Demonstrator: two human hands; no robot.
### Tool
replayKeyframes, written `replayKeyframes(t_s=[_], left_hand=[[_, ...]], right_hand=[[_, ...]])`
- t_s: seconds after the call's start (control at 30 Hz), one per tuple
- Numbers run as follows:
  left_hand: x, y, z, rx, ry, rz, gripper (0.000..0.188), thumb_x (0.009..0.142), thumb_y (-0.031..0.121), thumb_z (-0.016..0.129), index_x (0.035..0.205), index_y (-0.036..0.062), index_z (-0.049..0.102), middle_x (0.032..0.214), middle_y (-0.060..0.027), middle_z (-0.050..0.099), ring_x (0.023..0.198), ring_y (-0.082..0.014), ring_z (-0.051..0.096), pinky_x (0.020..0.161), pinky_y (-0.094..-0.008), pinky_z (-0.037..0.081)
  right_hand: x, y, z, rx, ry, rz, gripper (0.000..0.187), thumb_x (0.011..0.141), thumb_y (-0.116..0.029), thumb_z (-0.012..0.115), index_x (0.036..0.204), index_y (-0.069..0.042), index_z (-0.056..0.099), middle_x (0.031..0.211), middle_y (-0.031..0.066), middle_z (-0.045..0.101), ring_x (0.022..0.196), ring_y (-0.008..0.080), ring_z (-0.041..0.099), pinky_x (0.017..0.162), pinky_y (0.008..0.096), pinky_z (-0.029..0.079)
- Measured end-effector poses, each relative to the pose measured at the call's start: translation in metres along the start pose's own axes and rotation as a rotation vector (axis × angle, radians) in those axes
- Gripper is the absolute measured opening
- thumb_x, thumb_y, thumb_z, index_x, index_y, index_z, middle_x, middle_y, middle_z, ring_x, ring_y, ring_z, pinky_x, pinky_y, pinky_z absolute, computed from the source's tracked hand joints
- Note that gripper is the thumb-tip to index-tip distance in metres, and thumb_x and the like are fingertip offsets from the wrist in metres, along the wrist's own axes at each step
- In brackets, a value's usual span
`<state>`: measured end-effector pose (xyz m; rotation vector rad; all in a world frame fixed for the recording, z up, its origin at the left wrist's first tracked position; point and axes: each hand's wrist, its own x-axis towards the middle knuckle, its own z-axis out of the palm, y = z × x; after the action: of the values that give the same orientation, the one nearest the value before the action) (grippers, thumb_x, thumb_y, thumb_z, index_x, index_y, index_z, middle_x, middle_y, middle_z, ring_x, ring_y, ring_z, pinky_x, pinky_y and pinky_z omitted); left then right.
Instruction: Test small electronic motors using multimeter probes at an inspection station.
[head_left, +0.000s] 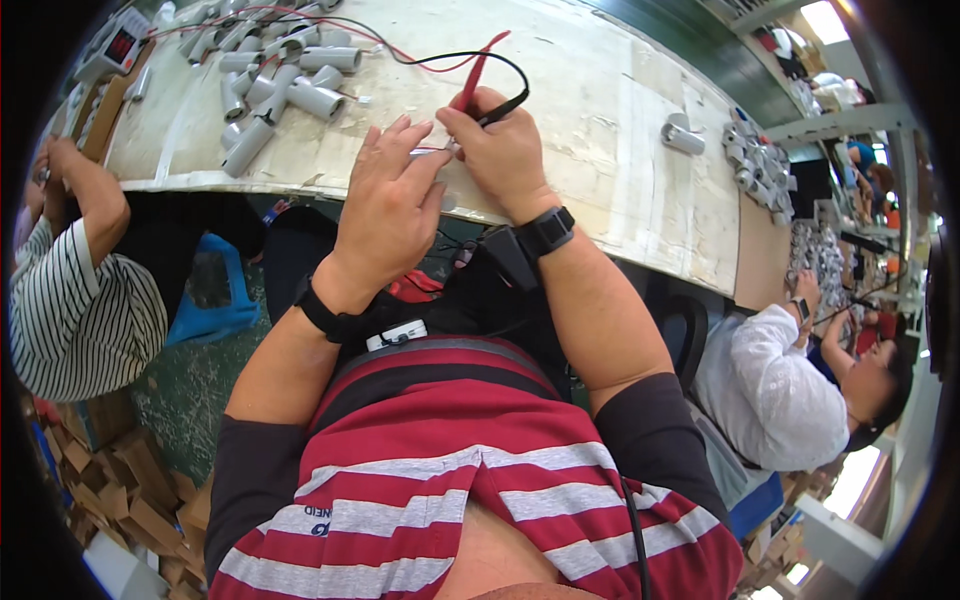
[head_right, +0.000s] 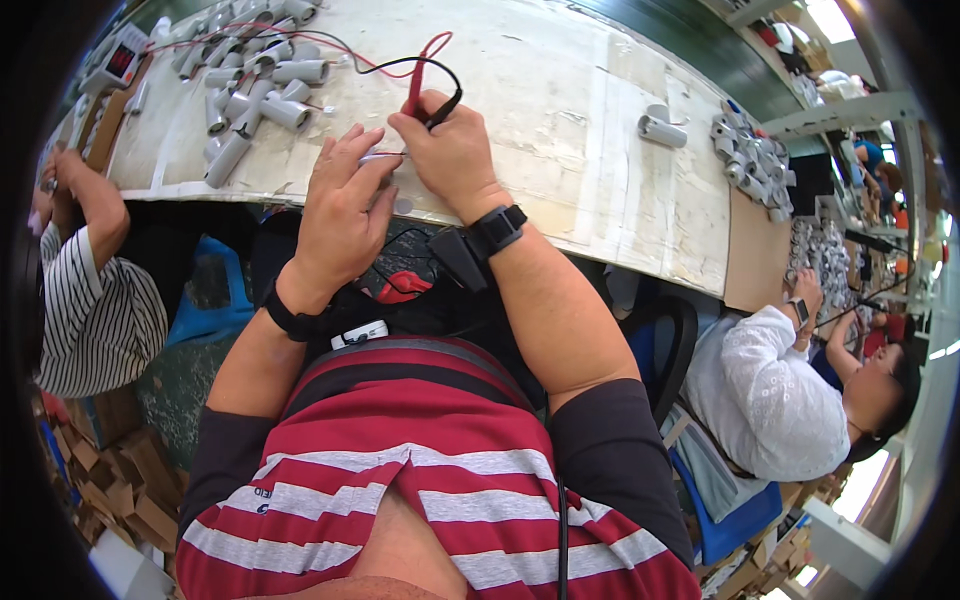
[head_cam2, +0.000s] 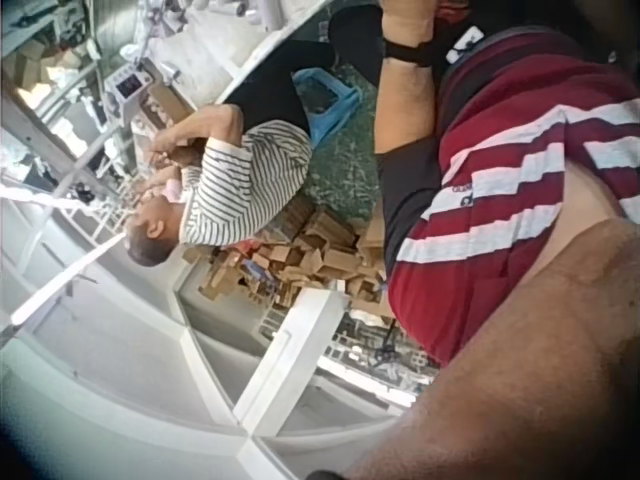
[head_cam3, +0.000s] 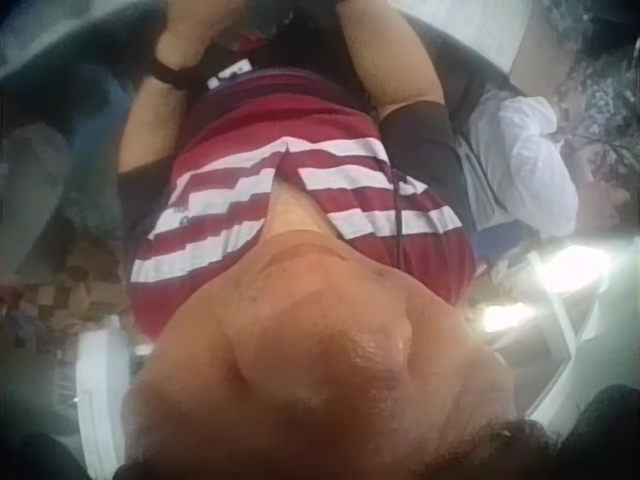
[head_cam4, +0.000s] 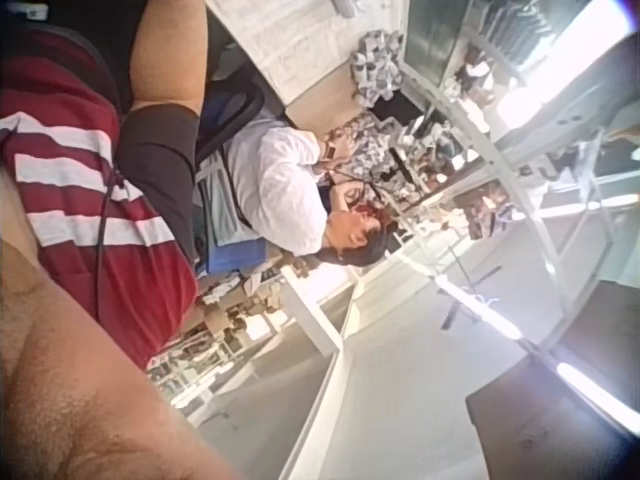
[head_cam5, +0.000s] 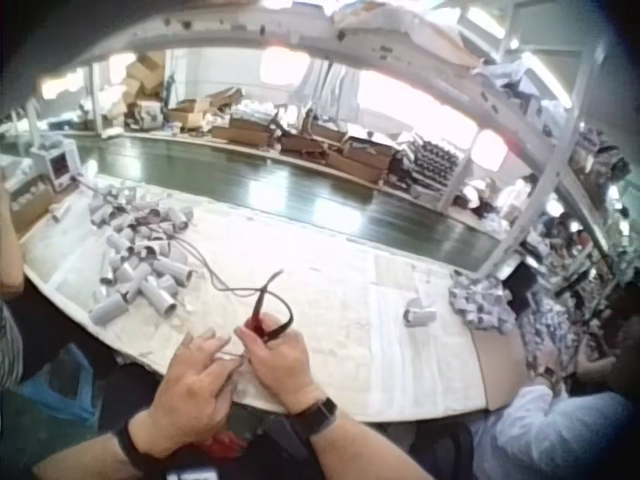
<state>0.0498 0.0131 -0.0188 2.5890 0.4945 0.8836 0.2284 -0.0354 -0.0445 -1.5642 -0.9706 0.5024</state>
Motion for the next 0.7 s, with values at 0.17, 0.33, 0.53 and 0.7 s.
replayKeyframes(t_s=[0.17,0.33,0.53,0.7], left_hand=[[0.000,-0.005,0.006,0.020,-0.003,-0.015,0.029,0.090,0.005,0.066,0.119,0.0051,0.071,0.135,-0.0197,0.064,0.137,-0.0412,0.054,0.121,-0.0576,0.035],[0.003,-0.007,0.001,0.025,-0.003,-0.050,0.028,0.091,0.007,0.070,0.119,0.0046,0.071,0.136,-0.0200,0.063,0.137,-0.0419,0.055,0.122,-0.0567,0.035],[0.001,-0.009,0.012,0.043,0.030,-0.029,0.027,0.094,0.014,0.066,0.119,0.0051,0.070,0.136,-0.0202,0.062,0.139,-0.0404,0.052,0.124,-0.0563,0.030],[0.002,-0.020,0.007,0.102,-0.010,0.008,0.029,0.096,0.020,0.067,0.120,0.0052,0.070,0.141,-0.0202,0.060,0.142,-0.0412,0.049,0.126,-0.0576,0.027]], right_hand=[[0.000,-0.003,0.001,-0.008,-0.011,0.022,0.015,0.095,-0.018,0.077,0.096,-0.003,0.072,0.074,0.0002,0.067,0.061,0.0085,0.060,0.056,0.0259,0.049],[0.004,-0.001,0.003,-0.071,0.002,0.003,0.015,0.096,-0.019,0.077,0.095,-0.004,0.073,0.073,-0.0003,0.067,0.061,0.0081,0.060,0.056,0.0257,0.049],[-0.006,-0.015,-0.001,0.095,-0.036,0.140,0.015,0.097,-0.019,0.077,0.095,-0.005,0.072,0.076,-0.0005,0.067,0.063,0.0078,0.060,0.055,0.0248,0.048],[-0.002,-0.014,0.003,0.136,-0.048,0.131,0.017,0.097,-0.021,0.077,0.095,-0.004,0.072,0.075,-0.0001,0.067,0.063,0.0083,0.061,0.054,0.0247,0.049]])
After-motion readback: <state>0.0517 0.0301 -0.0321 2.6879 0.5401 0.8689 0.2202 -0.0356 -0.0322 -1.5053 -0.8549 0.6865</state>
